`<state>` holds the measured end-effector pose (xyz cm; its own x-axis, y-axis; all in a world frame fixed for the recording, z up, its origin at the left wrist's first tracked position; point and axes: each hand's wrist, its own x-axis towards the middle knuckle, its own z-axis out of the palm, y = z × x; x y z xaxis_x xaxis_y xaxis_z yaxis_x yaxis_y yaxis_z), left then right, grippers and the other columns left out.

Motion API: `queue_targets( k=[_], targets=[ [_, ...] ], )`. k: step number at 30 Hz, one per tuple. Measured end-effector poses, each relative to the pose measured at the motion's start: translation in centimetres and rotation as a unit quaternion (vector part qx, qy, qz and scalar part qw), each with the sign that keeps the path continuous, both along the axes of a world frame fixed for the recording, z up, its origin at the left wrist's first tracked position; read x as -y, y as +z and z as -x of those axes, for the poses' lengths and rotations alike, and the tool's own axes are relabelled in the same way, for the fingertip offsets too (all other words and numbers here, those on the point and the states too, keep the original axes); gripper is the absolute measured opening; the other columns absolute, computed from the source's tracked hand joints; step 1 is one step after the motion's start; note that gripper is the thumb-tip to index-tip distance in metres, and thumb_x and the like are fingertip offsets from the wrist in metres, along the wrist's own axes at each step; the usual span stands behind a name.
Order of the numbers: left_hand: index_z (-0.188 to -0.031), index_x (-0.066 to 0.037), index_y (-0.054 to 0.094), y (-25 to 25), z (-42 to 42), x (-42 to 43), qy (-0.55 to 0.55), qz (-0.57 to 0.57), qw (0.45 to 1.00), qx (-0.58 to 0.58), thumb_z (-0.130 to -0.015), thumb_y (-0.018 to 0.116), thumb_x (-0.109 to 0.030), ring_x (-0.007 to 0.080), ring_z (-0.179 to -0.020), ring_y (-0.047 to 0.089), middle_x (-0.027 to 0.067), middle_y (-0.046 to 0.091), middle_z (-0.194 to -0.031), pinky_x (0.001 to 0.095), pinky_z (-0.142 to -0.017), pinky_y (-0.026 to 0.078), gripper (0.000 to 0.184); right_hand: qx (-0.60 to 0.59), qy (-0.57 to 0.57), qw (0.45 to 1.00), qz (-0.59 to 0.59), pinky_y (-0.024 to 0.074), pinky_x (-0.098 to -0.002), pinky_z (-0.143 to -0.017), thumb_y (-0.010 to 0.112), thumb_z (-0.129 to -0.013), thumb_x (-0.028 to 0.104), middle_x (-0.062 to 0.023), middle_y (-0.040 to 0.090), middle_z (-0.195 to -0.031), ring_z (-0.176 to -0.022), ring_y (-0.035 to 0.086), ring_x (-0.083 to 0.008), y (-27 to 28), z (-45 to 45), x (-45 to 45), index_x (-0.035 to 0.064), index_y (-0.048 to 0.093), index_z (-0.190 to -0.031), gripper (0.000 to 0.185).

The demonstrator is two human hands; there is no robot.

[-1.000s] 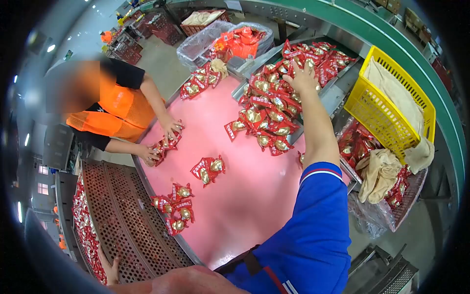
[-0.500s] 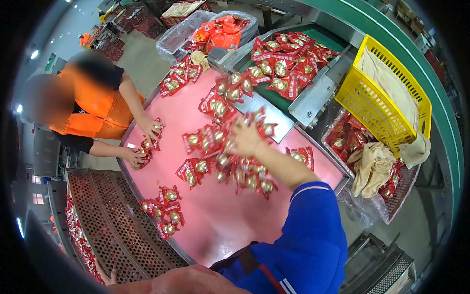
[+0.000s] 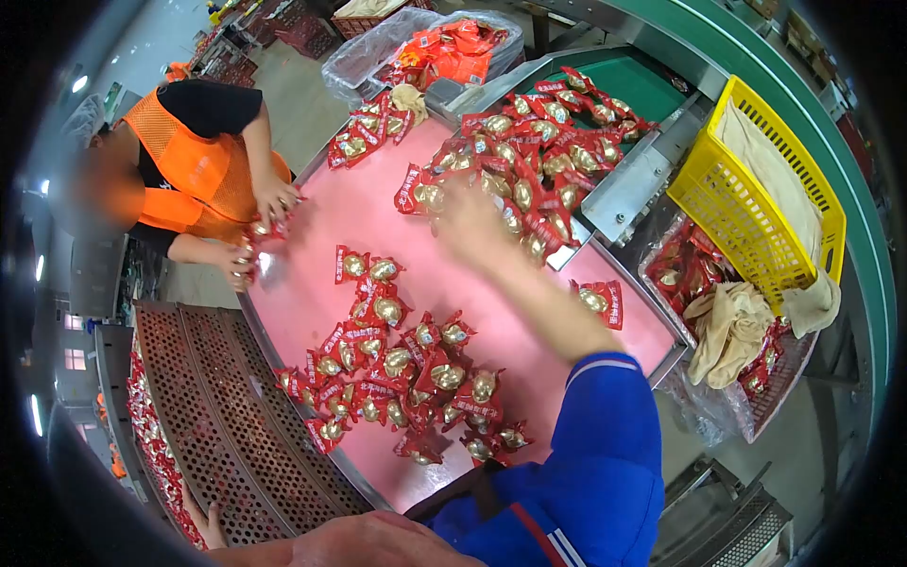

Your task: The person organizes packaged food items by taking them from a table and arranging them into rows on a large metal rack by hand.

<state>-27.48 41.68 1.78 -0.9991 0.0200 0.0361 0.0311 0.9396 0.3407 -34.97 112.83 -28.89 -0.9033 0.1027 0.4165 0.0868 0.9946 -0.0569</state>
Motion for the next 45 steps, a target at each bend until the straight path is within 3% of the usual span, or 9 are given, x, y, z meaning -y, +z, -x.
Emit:
queue_targets(
  k=[2,5,15,17,19,27,31,38,45],
  targets=[
    [-0.156,-0.010,0.024,-0.1,0.3,0.8,-0.005,0.003,1.000,0.006,-0.088,0.057,-0.016,0.0305,-0.144,0.028,0.0145,0.027,-0.156,0.0444,-0.118,0.023,0.076,-0.046,-0.229,0.971,0.054,0.0278,-0.0677,-0.106,0.063,-0.085,0.049,-0.0129,0.042,-0.150,-0.134,0.041,-0.0379,3.2,-0.5,-10.2,0.0234,0.058,-0.135,0.057],
    [-0.155,-0.010,0.026,-0.2,0.2,0.8,0.003,0.029,1.000,-0.011,-0.087,0.062,-0.018,0.0299,-0.143,0.030,0.0138,0.029,-0.155,0.0442,-0.117,0.025,0.078,0.077,-0.365,0.921,0.112,0.0318,-0.0674,-0.106,0.058,-0.082,0.068,-0.0107,0.036,-0.155,-0.142,0.028,-0.0409,2.6,-0.7,-18.3,0.0344,0.048,-0.145,0.072],
    [-0.153,-0.006,0.033,-0.5,0.3,2.2,-0.049,0.067,0.996,-0.044,-0.088,0.065,-0.026,0.0311,-0.147,0.026,0.0157,0.034,-0.156,0.0427,-0.119,0.020,0.075,0.336,-0.091,0.932,0.101,0.0481,-0.0554,-0.099,0.052,-0.088,0.064,-0.0098,0.037,-0.155,-0.134,0.042,-0.0419,1.1,1.2,-1.1,0.0402,0.036,-0.150,0.068],
    [-0.152,-0.006,0.034,-0.6,0.7,2.6,-0.067,0.074,0.994,-0.050,-0.087,0.066,-0.026,0.0316,-0.146,0.029,0.0166,0.036,-0.155,0.0434,-0.118,0.023,0.075,0.222,0.008,0.975,0.029,0.0454,-0.0566,-0.101,0.050,-0.087,0.068,-0.0153,0.032,-0.157,-0.135,0.042,-0.0442,-6.6,1.2,4.5,0.0428,0.033,-0.151,0.071],
    [-0.152,-0.008,0.034,-0.4,1.0,2.4,-0.093,0.106,0.988,-0.065,-0.088,0.066,-0.025,0.0336,-0.144,0.031,0.0171,0.036,-0.154,0.0445,-0.117,0.026,0.074,0.313,-0.001,0.941,0.128,0.0392,-0.0569,-0.108,0.051,-0.087,0.068,-0.0138,0.027,-0.160,-0.136,0.041,-0.0433,-3.1,-0.8,12.5,0.0444,0.031,-0.151,0.072],
    [-0.144,-0.010,0.047,2.2,-4.2,-10.4,-0.208,0.268,0.933,-0.122,-0.085,0.068,-0.018,0.0412,-0.137,0.039,0.0191,0.039,-0.151,0.0495,-0.112,0.032,0.063,0.188,0.311,0.890,0.276,0.0400,-0.0456,-0.109,0.060,-0.091,0.046,-0.0154,0.025,-0.160,-0.137,0.042,-0.0359,-2.4,-10.8,24.1,0.0277,0.039,-0.151,0.066],
    [-0.137,-0.009,0.054,2.6,-12.0,-17.1,-0.395,0.140,0.908,0.004,-0.078,0.071,-0.021,0.0394,-0.135,0.042,0.0189,0.044,-0.147,0.0495,-0.110,0.035,0.063,0.079,0.113,0.936,0.324,0.0459,-0.0423,-0.103,0.068,-0.087,0.024,-0.0171,0.055,-0.135,-0.123,0.053,-0.0352,2.0,-17.3,18.8,0.0075,0.062,-0.128,0.044],
    [-0.147,-0.024,0.042,-22.4,-16.0,-17.8,-0.396,0.025,0.907,0.143,-0.081,0.070,-0.030,0.0431,-0.143,0.028,0.0090,0.031,-0.157,0.0650,-0.109,0.030,0.072,0.283,0.171,0.933,0.139,0.0349,-0.0720,-0.101,0.081,-0.070,0.046,-0.0098,0.030,-0.156,-0.145,0.012,-0.0507,-0.7,-31.0,22.0,0.0333,0.050,-0.143,0.080],
    [-0.145,-0.044,0.041,-31.4,-13.4,-16.1,-0.306,0.163,0.930,0.124,-0.084,0.063,-0.019,0.0413,-0.147,0.019,0.0001,0.016,-0.164,0.0745,-0.109,0.021,0.069,0.196,0.017,0.978,-0.070,0.0310,-0.0653,-0.107,0.066,-0.085,0.022,-0.0081,0.034,-0.155,-0.144,0.029,-0.0342,-2.1,-26.2,18.1,0.0351,0.052,-0.139,0.058]
  ],
)
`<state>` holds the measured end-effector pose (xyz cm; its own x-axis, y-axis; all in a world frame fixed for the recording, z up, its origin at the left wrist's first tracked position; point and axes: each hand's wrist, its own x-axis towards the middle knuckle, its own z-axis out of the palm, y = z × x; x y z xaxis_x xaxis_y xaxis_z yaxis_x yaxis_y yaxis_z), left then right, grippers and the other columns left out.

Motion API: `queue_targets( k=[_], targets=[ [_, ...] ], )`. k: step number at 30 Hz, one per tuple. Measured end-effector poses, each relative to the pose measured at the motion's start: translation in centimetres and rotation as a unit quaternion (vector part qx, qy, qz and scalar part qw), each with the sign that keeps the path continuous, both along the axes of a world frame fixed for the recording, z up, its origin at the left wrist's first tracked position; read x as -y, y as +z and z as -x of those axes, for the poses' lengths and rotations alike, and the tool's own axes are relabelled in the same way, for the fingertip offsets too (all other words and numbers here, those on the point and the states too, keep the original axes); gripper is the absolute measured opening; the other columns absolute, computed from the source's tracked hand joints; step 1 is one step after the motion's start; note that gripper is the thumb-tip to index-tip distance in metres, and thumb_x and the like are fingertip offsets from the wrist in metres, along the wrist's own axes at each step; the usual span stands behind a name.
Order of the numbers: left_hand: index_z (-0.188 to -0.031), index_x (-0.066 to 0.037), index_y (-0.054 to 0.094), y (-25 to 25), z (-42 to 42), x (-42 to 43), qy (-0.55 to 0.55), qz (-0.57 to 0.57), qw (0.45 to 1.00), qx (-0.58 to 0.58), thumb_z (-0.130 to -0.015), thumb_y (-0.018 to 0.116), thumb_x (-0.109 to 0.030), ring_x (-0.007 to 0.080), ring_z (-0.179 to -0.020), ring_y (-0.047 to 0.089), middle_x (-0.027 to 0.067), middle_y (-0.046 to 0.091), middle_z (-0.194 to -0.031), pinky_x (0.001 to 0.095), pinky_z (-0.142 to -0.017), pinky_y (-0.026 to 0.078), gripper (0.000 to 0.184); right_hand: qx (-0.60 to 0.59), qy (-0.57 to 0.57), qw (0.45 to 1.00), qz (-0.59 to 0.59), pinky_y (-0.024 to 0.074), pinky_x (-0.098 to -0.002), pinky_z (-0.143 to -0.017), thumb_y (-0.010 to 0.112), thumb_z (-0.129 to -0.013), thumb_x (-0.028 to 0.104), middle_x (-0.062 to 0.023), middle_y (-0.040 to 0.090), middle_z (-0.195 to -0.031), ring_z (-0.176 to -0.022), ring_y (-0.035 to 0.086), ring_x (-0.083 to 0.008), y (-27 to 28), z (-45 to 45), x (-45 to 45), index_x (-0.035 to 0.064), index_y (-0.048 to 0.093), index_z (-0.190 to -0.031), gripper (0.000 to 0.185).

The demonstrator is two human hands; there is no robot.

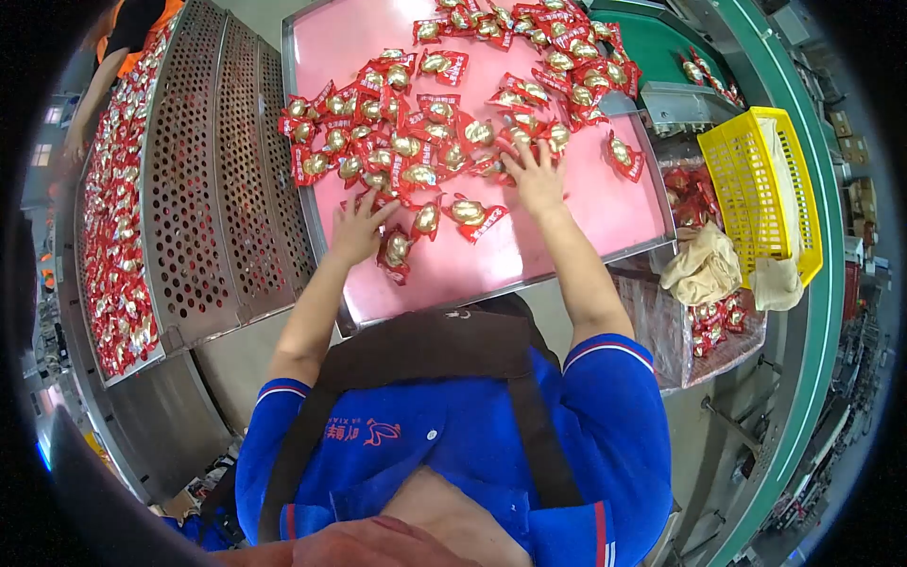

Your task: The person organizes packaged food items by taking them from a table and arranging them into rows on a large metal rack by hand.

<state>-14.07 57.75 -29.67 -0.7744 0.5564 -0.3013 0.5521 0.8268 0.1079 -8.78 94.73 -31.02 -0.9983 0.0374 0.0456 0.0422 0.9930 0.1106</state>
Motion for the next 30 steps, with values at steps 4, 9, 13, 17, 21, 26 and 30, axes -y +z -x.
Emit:
queue_targets(
  k=[4,9,13,17,21,26,30],
  targets=[
    [-0.143,-0.027,0.048,1.2,-2.7,3.0,0.073,-0.186,0.976,-0.090,-0.080,0.065,-0.009,0.0394,-0.139,0.034,0.0066,0.035,-0.154,0.0651,-0.106,0.032,0.067,-0.075,0.044,0.992,0.090,0.0412,-0.0513,-0.098,0.060,-0.086,0.014,-0.0082,0.054,-0.137,-0.128,0.046,-0.0324,5.5,-1.6,3.6,0.0215,0.061,-0.132,0.046],
    [-0.129,-0.015,0.058,-2.6,-7.0,1.0,-0.107,-0.226,0.967,-0.053,-0.082,0.061,-0.007,0.0313,-0.123,0.050,0.0065,0.049,-0.142,0.0471,-0.098,0.045,0.047,-0.043,0.213,0.952,0.217,0.0490,-0.0395,-0.085,0.063,-0.082,0.018,-0.0083,0.067,-0.105,-0.098,0.064,-0.0258,2.0,-3.1,13.3,0.0110,0.066,-0.110,0.029],
    [-0.128,-0.016,0.057,-3.2,-6.8,0.6,-0.095,-0.144,0.985,0.003,-0.086,0.055,-0.009,0.0321,-0.118,0.054,0.0068,0.053,-0.138,0.0449,-0.093,0.049,0.043,0.159,0.034,0.972,0.172,0.0469,-0.0477,-0.087,0.067,-0.086,0.035,-0.0159,0.063,-0.108,-0.095,0.067,-0.0339,1.3,-1.5,15.7,0.0102,0.061,-0.118,0.041],
    [-0.126,-0.018,0.057,-2.1,-7.8,2.9,0.065,-0.175,0.976,0.112,-0.082,0.069,-0.028,0.0314,-0.100,0.065,0.0099,0.066,-0.115,0.0440,-0.080,0.053,0.047,0.142,0.062,0.967,0.201,0.0430,-0.0514,-0.091,0.069,-0.084,0.034,-0.0154,0.060,-0.114,-0.098,0.067,-0.0319,0.0,-2.6,14.5,0.0119,0.063,-0.117,0.041],
    [-0.118,-0.009,0.057,-2.9,-10.6,4.3,0.276,-0.260,0.911,0.163,-0.073,0.080,-0.042,0.0292,-0.081,0.069,0.0107,0.069,-0.084,0.0425,-0.076,0.053,0.060,0.074,0.122,0.964,0.224,0.0418,-0.0471,-0.092,0.072,-0.079,0.032,-0.0098,0.059,-0.115,-0.100,0.064,-0.0283,-1.2,-5.7,12.9,0.0162,0.062,-0.124,0.048],
    [-0.101,-0.005,0.055,-4.7,-12.1,2.9,0.212,-0.274,0.934,-0.084,-0.071,0.084,-0.038,0.0221,-0.083,0.065,0.0119,0.065,-0.096,0.0332,-0.067,0.052,0.054,0.106,0.135,0.933,0.317,0.0441,-0.0479,-0.091,0.071,-0.080,0.033,-0.0097,0.057,-0.118,-0.105,0.059,-0.0281,-1.0,-8.6,15.8,0.0146,0.062,-0.125,0.050],
    [-0.099,-0.002,0.051,-6.0,-11.3,2.2,0.276,-0.419,0.863,0.056,-0.069,0.087,-0.032,0.0263,-0.084,0.062,0.0135,0.059,-0.092,0.0361,-0.075,0.052,0.055,0.165,0.038,0.881,0.442,0.0474,-0.0460,-0.091,0.071,-0.083,0.029,-0.0114,0.057,-0.117,-0.109,0.058,-0.0303,-1.0,-8.1,17.3,0.0124,0.062,-0.123,0.044]
  ],
)
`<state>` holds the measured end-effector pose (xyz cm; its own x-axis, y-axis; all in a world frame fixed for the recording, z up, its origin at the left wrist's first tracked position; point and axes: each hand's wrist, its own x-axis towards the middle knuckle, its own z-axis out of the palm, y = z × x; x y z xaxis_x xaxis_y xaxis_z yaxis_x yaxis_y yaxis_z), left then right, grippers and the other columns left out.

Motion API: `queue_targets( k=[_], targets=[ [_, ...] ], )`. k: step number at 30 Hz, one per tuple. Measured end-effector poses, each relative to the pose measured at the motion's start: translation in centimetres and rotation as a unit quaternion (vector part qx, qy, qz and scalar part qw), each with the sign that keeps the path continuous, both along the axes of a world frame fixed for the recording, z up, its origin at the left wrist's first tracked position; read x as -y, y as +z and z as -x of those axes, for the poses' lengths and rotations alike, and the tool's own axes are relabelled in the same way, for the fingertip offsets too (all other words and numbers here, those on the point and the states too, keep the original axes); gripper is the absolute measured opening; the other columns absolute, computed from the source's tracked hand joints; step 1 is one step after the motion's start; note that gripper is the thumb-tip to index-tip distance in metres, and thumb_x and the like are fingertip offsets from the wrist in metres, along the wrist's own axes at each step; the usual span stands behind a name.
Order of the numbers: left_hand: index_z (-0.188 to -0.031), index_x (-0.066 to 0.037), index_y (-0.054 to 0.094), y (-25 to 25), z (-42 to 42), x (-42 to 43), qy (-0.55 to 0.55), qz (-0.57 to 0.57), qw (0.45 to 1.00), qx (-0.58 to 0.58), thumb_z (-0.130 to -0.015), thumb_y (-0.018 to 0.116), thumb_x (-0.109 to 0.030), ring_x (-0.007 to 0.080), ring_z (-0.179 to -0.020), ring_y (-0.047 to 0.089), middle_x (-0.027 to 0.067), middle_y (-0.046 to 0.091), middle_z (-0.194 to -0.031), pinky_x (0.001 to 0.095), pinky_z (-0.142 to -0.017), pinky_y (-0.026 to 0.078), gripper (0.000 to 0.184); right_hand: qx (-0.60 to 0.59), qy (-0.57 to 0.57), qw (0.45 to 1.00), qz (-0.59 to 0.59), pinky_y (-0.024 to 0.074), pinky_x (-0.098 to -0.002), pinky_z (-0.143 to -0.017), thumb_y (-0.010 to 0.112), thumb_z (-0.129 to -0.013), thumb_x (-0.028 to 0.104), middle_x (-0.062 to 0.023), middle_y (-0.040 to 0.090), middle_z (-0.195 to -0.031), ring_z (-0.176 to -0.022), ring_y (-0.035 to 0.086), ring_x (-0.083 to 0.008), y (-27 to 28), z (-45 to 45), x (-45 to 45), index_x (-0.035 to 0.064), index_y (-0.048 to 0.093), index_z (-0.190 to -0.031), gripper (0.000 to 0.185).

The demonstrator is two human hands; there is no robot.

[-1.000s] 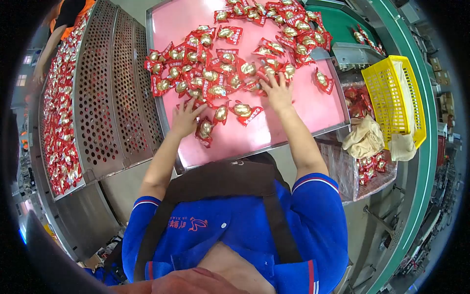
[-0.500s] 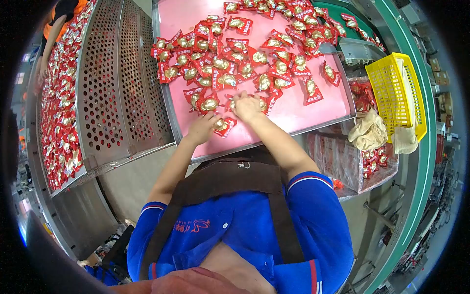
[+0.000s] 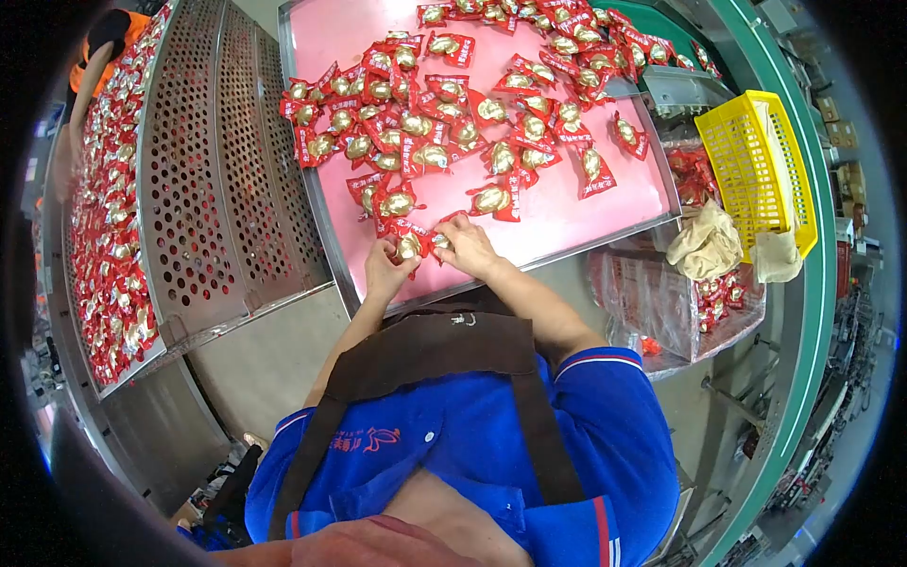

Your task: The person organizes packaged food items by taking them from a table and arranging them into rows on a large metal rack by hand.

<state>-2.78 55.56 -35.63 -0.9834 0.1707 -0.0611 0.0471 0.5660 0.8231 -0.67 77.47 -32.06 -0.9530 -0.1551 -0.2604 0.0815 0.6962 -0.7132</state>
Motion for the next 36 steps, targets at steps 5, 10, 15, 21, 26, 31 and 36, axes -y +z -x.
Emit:
queue_targets(
  k=[5,10,15,21,26,31,36],
  targets=[
    [-0.096,-0.001,0.051,0.7,-1.5,-0.6,0.018,0.020,0.999,0.019,-0.074,0.083,-0.025,0.0264,-0.083,0.058,0.0133,0.057,-0.091,0.0374,-0.075,0.050,0.046,-0.169,0.048,0.984,0.029,0.0487,-0.0447,-0.091,0.068,-0.078,0.012,-0.0077,0.057,-0.128,-0.116,0.058,-0.0296,0.6,-2.3,1.2,0.0140,0.065,-0.119,0.041],
    [-0.100,-0.001,0.053,-1.9,-2.4,0.2,0.001,-0.051,0.993,0.110,-0.080,0.077,-0.020,0.0253,-0.082,0.058,0.0127,0.056,-0.093,0.0371,-0.076,0.049,0.036,-0.145,0.087,0.982,-0.079,0.0522,-0.0433,-0.087,0.068,-0.082,0.022,-0.0071,0.060,-0.126,-0.110,0.061,-0.0282,0.9,-1.4,-0.7,0.0174,0.068,-0.114,0.033],
    [-0.102,-0.003,0.053,-1.7,-3.5,0.0,0.000,-0.060,0.997,0.056,-0.081,0.075,-0.012,0.0220,-0.084,0.062,0.0128,0.061,-0.095,0.0347,-0.076,0.052,0.032,-0.079,-0.160,0.964,-0.199,0.0543,-0.0450,-0.084,0.068,-0.086,0.033,-0.0129,0.059,-0.117,-0.101,0.064,-0.0323,1.2,2.4,-5.9,0.0151,0.062,-0.119,0.037],
    [-0.104,-0.003,0.053,-0.4,-3.4,-0.2,0.017,-0.081,0.987,0.137,-0.081,0.072,-0.007,0.0199,-0.082,0.066,0.0127,0.064,-0.095,0.0336,-0.072,0.054,0.030,-0.155,0.112,0.980,-0.054,0.0529,-0.0435,-0.089,0.065,-0.076,0.009,-0.0092,0.058,-0.128,-0.111,0.061,-0.0318,1.2,-2.0,-5.0,0.0127,0.063,-0.114,0.038],
    [-0.111,-0.004,0.056,-0.2,-3.2,2.7,-0.018,-0.039,0.996,0.079,-0.082,0.069,-0.002,0.0163,-0.083,0.065,0.0082,0.065,-0.095,0.0287,-0.070,0.053,0.032,-0.094,0.143,0.984,-0.056,0.0518,-0.0438,-0.091,0.058,-0.081,0.004,-0.0073,0.058,-0.129,-0.111,0.060,-0.0319,3.0,-1.8,-3.7,0.0147,0.064,-0.117,0.038],
    [-0.114,-0.004,0.059,3.1,5.1,3.4,-0.021,0.078,0.990,-0.113,-0.082,0.058,0.002,0.0286,-0.096,0.065,0.0141,0.064,-0.109,0.0358,-0.079,0.052,0.033,-0.245,0.144,0.953,-0.103,0.0513,-0.0462,-0.089,0.065,-0.085,0.017,-0.0104,0.063,-0.119,-0.106,0.062,-0.0338,2.1,7.5,1.5,0.0122,0.059,-0.126,0.041],
    [-0.122,-0.006,0.058,2.7,11.7,2.6,-0.089,0.103,0.980,-0.145,-0.085,0.057,-0.003,0.0343,-0.110,0.058,0.0173,0.059,-0.123,0.0414,-0.094,0.048,0.036,-0.112,0.092,0.983,-0.110,0.0526,-0.0463,-0.085,0.070,-0.084,0.037,-0.0148,0.064,-0.116,-0.098,0.065,-0.0332,1.3,10.0,2.7,0.0120,0.056,-0.130,0.053]
  ],
)
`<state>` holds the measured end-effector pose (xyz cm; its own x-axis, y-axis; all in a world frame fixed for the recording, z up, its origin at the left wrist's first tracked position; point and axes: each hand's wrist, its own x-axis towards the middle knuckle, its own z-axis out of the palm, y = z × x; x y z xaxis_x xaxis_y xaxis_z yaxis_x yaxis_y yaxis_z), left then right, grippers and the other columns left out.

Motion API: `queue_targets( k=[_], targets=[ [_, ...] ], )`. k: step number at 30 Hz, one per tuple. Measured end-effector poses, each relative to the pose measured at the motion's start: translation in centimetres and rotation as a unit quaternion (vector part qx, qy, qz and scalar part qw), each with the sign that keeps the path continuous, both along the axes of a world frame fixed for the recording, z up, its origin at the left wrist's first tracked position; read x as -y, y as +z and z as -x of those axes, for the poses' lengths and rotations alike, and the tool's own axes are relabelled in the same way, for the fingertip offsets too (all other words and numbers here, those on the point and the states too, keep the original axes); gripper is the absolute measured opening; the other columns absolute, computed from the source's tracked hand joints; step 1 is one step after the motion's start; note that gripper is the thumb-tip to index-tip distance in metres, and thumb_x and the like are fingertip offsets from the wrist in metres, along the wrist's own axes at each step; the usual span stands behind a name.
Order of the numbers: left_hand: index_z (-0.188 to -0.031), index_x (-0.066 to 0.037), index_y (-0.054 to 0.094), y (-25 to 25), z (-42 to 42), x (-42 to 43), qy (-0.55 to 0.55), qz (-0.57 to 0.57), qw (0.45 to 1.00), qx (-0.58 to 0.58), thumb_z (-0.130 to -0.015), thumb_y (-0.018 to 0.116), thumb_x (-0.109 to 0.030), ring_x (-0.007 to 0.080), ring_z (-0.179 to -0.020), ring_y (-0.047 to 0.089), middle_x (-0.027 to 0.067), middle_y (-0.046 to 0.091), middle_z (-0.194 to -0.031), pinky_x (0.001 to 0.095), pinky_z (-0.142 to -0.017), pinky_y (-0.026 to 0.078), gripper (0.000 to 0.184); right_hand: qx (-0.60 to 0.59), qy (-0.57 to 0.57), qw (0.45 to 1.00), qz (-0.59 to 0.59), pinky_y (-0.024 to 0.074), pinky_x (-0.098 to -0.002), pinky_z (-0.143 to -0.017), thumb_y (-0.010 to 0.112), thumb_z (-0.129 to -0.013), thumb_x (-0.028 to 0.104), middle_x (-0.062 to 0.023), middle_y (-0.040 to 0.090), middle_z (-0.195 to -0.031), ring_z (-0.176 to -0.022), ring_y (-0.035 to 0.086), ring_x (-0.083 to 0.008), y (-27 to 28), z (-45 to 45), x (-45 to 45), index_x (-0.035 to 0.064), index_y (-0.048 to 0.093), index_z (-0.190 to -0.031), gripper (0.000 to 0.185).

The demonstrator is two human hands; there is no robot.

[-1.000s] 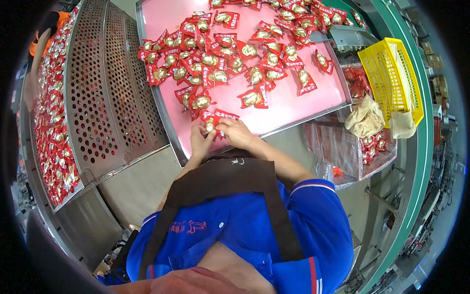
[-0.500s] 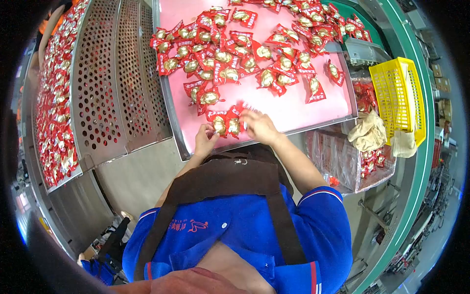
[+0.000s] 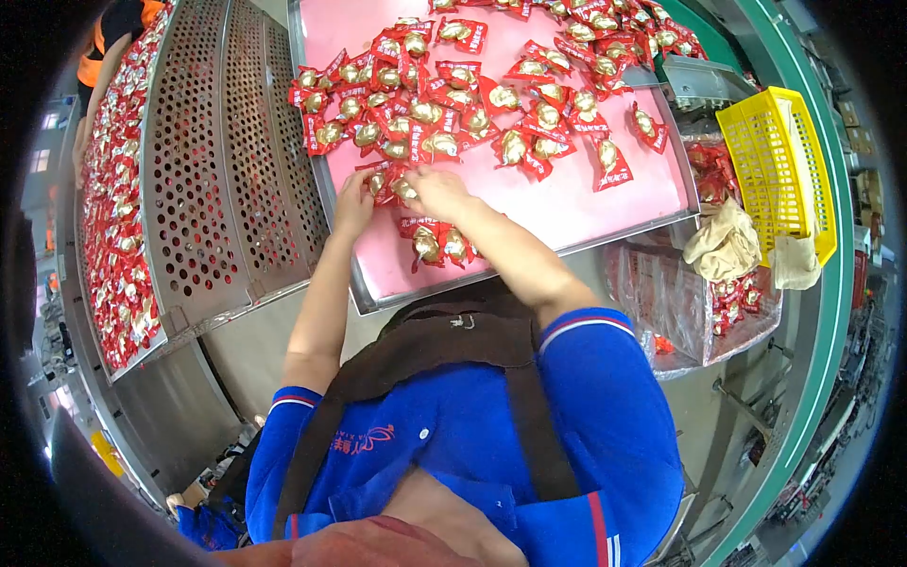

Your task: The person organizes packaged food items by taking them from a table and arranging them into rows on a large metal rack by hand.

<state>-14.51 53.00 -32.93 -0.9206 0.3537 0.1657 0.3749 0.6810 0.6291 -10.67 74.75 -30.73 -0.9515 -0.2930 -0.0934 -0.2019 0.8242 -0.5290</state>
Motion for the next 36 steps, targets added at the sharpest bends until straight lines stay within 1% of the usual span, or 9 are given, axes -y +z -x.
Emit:
queue_targets(
  k=[2,4,9,12,16,21,26,31,36],
  targets=[
    [-0.124,-0.006,0.057,-0.2,0.4,0.0,-0.030,0.015,0.998,0.061,-0.085,0.058,-0.007,0.0339,-0.110,0.059,0.0177,0.058,-0.125,0.0408,-0.095,0.048,0.039,-0.108,-0.064,0.987,0.100,0.0533,-0.0463,-0.083,0.070,-0.084,0.040,-0.0166,0.064,-0.115,-0.095,0.066,-0.0341,-0.4,-3.9,-3.9,0.0110,0.057,-0.128,0.055],
    [-0.125,-0.008,0.058,-0.7,-0.1,-0.6,-0.009,0.041,0.997,0.069,-0.083,0.062,-0.014,0.0342,-0.113,0.057,0.0165,0.058,-0.126,0.0423,-0.098,0.046,0.042,0.017,-0.179,0.975,0.132,0.0540,-0.0467,-0.084,0.067,-0.086,0.039,-0.0205,0.064,-0.113,-0.094,0.067,-0.0364,2.5,-7.5,-7.8,0.0093,0.057,-0.126,0.051],
    [-0.118,-0.008,0.061,-3.1,-0.4,-0.8,0.034,0.060,0.997,0.034,-0.079,0.068,-0.013,0.0316,-0.106,0.058,0.0141,0.060,-0.113,0.0399,-0.092,0.048,0.040,0.140,-0.189,0.970,-0.058,0.0531,-0.0480,-0.085,0.066,-0.088,0.047,-0.0213,0.067,-0.108,-0.100,0.066,-0.0368,-1.0,-14.6,-10.1,0.0048,0.054,-0.131,0.062],
    [-0.116,-0.006,0.061,-0.5,-3.6,0.3,0.010,0.019,0.999,0.030,-0.075,0.069,-0.006,0.0285,-0.095,0.059,0.0120,0.060,-0.105,0.0369,-0.083,0.049,0.042,0.251,-0.139,0.949,-0.129,0.0530,-0.0488,-0.082,0.058,-0.094,0.042,-0.0215,0.068,-0.103,-0.098,0.066,-0.0376,3.5,-11.1,-11.5,0.0083,0.054,-0.131,0.050],
    [-0.123,-0.004,0.057,0.6,-10.6,1.1,0.044,-0.012,0.992,0.119,-0.075,0.070,-0.005,0.0324,-0.108,0.057,0.0177,0.059,-0.117,0.0406,-0.092,0.048,0.050,-0.050,-0.250,0.965,-0.063,0.0528,-0.0493,-0.083,0.066,-0.088,0.033,-0.0194,0.065,-0.103,-0.100,0.064,-0.0359,2.4,-6.1,-13.4,0.0038,0.060,-0.109,0.037],
    [-0.136,-0.004,0.050,-1.0,-14.1,-0.3,0.001,0.063,0.993,0.104,-0.080,0.070,-0.016,0.0412,-0.123,0.049,0.0236,0.047,-0.139,0.0476,-0.104,0.041,0.060,0.046,-0.236,0.960,-0.147,0.0518,-0.0473,-0.086,0.068,-0.084,0.035,-0.0192,0.060,-0.112,-0.104,0.062,-0.0334,0.2,-0.5,-12.7,0.0097,0.060,-0.120,0.044],
    [-0.149,-0.007,0.033,1.7,-13.7,-1.3,-0.093,0.078,0.991,0.049,-0.081,0.070,-0.027,0.0439,-0.131,0.040,0.0220,0.029,-0.154,0.0538,-0.108,0.034,0.080,0.001,-0.223,0.967,0.126,0.0520,-0.0453,-0.086,0.071,-0.083,0.035,-0.0169,0.059,-0.113,-0.101,0.063,-0.0335,2.5,-9.7,-14.4,0.0166,0.056,-0.133,0.055],
    [-0.155,-0.012,0.023,2.0,-13.8,-4.8,-0.119,0.249,0.956,0.099,-0.081,0.068,-0.041,0.0439,-0.137,0.032,0.0132,0.018,-0.162,0.0600,-0.105,0.031,0.091,0.077,-0.230,0.964,0.113,0.0489,-0.0456,-0.089,0.082,-0.074,0.034,-0.0162,0.053,-0.125,-0.106,0.058,-0.0329,-1.5,-16.3,-13.7,0.0172,0.055,-0.135,0.069],
    [-0.154,-0.012,0.024,2.6,-13.3,-4.0,-0.141,0.230,0.959,0.084,-0.080,0.071,-0.035,0.0454,-0.137,0.033,0.0221,0.015,-0.160,0.0598,-0.104,0.032,0.091,-0.004,-0.090,0.995,-0.051,0.0344,-0.0551,-0.105,0.082,-0.072,0.044,-0.0141,0.044,-0.140,-0.130,0.040,-0.0371,0.8,-14.7,-12.9,0.0222,0.048,-0.142,0.080]
  ],
)
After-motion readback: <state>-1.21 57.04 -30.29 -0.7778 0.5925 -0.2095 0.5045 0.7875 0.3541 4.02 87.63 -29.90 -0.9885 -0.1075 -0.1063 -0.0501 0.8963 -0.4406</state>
